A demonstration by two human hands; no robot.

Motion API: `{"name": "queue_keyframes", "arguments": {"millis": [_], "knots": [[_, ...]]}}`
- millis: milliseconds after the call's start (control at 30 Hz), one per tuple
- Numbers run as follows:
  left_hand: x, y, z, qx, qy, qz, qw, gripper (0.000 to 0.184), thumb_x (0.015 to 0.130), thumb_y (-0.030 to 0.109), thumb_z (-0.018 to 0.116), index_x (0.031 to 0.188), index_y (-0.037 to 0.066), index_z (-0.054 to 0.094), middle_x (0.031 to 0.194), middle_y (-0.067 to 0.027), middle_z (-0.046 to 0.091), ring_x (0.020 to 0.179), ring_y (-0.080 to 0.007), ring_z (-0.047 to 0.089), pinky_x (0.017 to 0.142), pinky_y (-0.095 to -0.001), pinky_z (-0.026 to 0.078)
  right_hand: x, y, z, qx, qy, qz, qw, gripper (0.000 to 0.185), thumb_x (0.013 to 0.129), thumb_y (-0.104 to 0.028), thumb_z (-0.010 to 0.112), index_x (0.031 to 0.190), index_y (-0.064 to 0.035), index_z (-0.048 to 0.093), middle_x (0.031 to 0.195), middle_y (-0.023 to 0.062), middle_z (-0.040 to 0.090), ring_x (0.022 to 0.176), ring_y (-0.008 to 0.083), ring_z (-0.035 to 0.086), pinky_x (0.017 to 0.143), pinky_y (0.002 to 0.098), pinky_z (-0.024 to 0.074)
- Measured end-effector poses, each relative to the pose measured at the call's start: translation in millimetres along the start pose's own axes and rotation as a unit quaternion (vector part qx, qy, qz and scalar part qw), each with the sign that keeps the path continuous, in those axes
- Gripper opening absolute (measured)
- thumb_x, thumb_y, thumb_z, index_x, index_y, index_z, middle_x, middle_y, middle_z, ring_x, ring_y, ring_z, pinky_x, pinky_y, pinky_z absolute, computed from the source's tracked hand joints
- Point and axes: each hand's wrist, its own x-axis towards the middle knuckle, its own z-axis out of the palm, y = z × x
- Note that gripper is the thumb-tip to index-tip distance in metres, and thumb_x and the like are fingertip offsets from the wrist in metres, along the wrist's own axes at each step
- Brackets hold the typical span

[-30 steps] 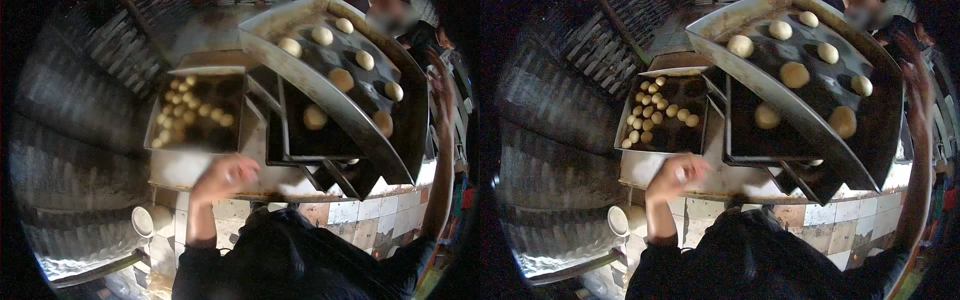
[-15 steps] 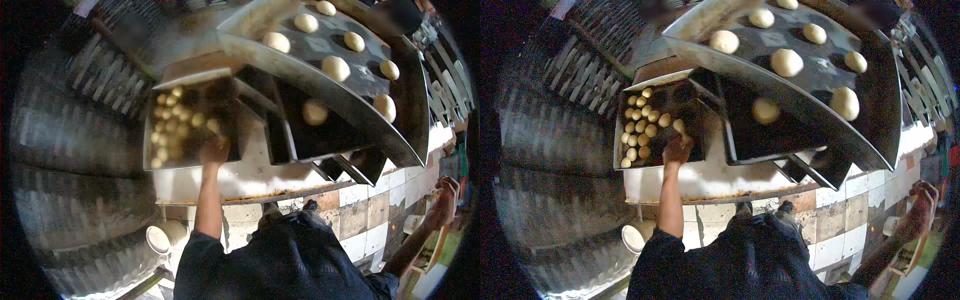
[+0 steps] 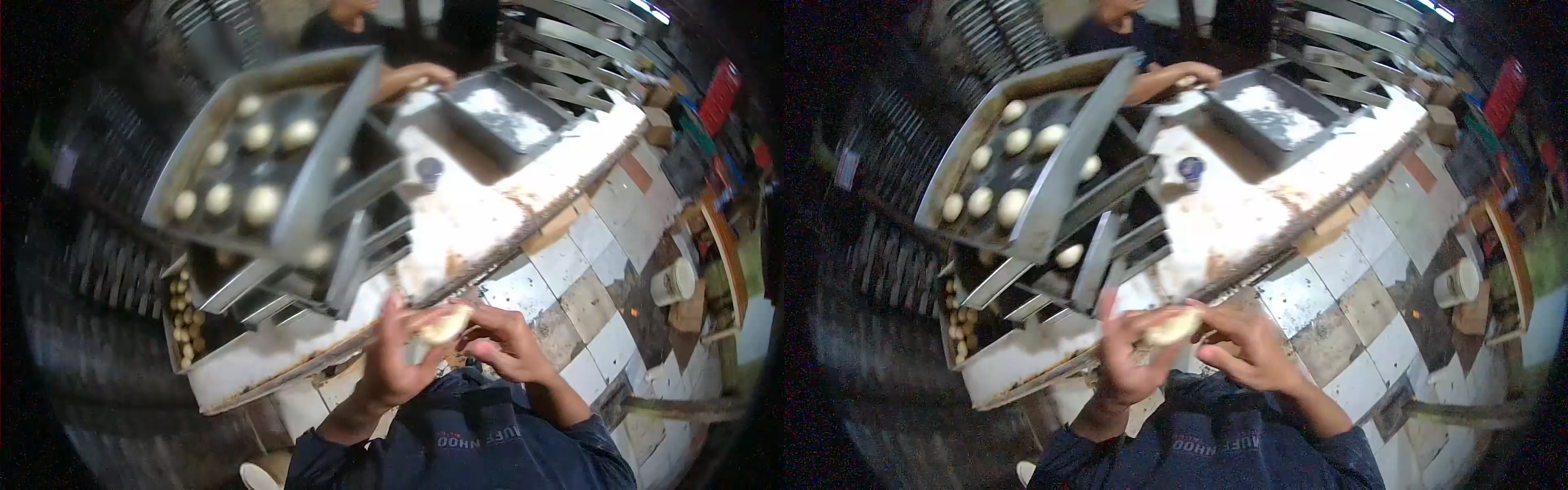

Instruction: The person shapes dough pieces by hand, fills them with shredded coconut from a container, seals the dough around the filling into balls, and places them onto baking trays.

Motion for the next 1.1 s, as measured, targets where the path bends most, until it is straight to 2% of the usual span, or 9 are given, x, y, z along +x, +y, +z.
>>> {"name": "queue_keyframes", "arguments": {"millis": [200, 333, 433, 567, 733, 800, 867, 1000, 1100], "knots": [[67, 20, 121, -0.460, -0.139, -0.141, 0.866, 0.086, 0.081, 0.028, 0.080, 0.145, -0.005, 0.034, 0.128, -0.0123, 0.046, 0.104, -0.0172, 0.054, 0.088, -0.0287, 0.049, -39, 2, -93, -0.211, 0.246, -0.215, 0.921, 0.046, 0.074, -0.002, 0.076, 0.118, -0.0024, 0.066, 0.125, 0.0200, 0.060, 0.109, 0.0295, 0.064, 0.091, 0.0354, 0.0525], [109, 37, 173, -0.379, -0.077, -0.138, 0.912, 0.037, 0.094, 0.014, 0.062, 0.127, -0.003, 0.059, 0.112, -0.0108, 0.055, 0.097, -0.0168, 0.057, 0.082, -0.0266, 0.048, -46, 17, -128, -0.178, 0.298, -0.227, 0.910, 0.053, 0.079, -0.011, 0.072, 0.128, 0.0024, 0.056, 0.140, 0.0266, 0.045, 0.118, 0.0359, 0.057, 0.095, 0.0389, 0.0490], [123, 38, 214, -0.264, -0.057, 0.013, 0.963, 0.027, 0.093, 0.011, 0.061, 0.116, -0.003, 0.066, 0.110, -0.0139, 0.055, 0.094, -0.0224, 0.059, 0.084, -0.0314, 0.050, -34, 36, -157, -0.160, 0.414, -0.234, 0.865, 0.032, 0.091, -0.012, 0.060, 0.116, 0.0082, 0.059, 0.111, 0.0251, 0.063, 0.095, 0.0333, 0.066, 0.083, 0.0360, 0.0523], [175, 33, 275, -0.563, -0.132, -0.040, 0.815, 0.078, 0.093, 0.036, 0.059, 0.149, -0.005, 0.022, 0.148, -0.0289, 0.026, 0.125, -0.0396, 0.049, 0.098, -0.0413, 0.046, -1, 52, -202, -0.241, 0.522, -0.241, 0.782, 0.027, 0.098, -0.019, 0.053, 0.091, 0.0044, 0.063, 0.077, 0.0124, 0.066, 0.065, 0.0173, 0.061, 0.059, 0.0282, 0.0487], [264, -18, 311, -0.355, -0.153, -0.076, 0.919, 0.036, 0.098, 0.025, 0.054, 0.111, -0.008, 0.061, 0.098, -0.0189, 0.068, 0.087, -0.0291, 0.068, 0.076, -0.0359, 0.052, 78, 116, -288, -0.267, 0.489, -0.118, 0.822, 0.042, 0.100, -0.034, 0.046, 0.090, 0.0032, 0.064, 0.081, 0.0107, 0.060, 0.069, 0.0149, 0.056, 0.061, 0.0290, 0.0441], [277, -54, 320, -0.471, -0.138, -0.195, 0.849, 0.032, 0.101, 0.024, 0.052, 0.105, -0.006, 0.063, 0.094, -0.0103, 0.068, 0.083, -0.0158, 0.064, 0.073, -0.0292, 0.050, 120, 110, -316, -0.401, 0.423, -0.111, 0.805, 0.045, 0.100, -0.035, 0.040, 0.093, 0.0010, 0.065, 0.089, 0.0173, 0.052, 0.077, 0.0228, 0.054, 0.068, 0.0336, 0.0449], [297, -93, 322, -0.689, -0.100, -0.362, 0.620, 0.029, 0.102, 0.024, 0.050, 0.105, 0.000, 0.065, 0.084, 0.0005, 0.063, 0.077, -0.0019, 0.052, 0.067, -0.0187, 0.042, 155, 120, -331, -0.346, 0.358, -0.062, 0.865, 0.052, 0.101, -0.040, 0.032, 0.098, 0.0006, 0.065, 0.099, 0.0184, 0.046, 0.082, 0.0241, 0.050, 0.074, 0.0342, 0.0434], [292, -154, 348, -0.546, -0.150, -0.282, 0.774, 0.025, 0.101, 0.022, 0.053, 0.110, 0.001, 0.063, 0.087, 0.0045, 0.058, 0.076, -0.0025, 0.049, 0.066, -0.0204, 0.041, 211, 167, -329, -0.165, 0.306, -0.045, 0.937, 0.046, 0.102, -0.033, 0.034, 0.101, 0.0017, 0.064, 0.095, 0.0158, 0.057, 0.083, 0.0238, 0.057, 0.077, 0.0333, 0.0446], [297, -191, 333, -0.748, -0.093, -0.393, 0.526, 0.032, 0.101, 0.019, 0.051, 0.122, -0.004, 0.055, 0.119, -0.0098, 0.061, 0.111, -0.0159, 0.058, 0.097, -0.0311, 0.046, 242, 176, -348, -0.153, 0.229, 0.024, 0.961, 0.041, 0.101, -0.030, 0.039, 0.100, 0.0018, 0.064, 0.097, 0.0164, 0.063, 0.086, 0.0235, 0.060, 0.079, 0.0355, 0.0456]]}}
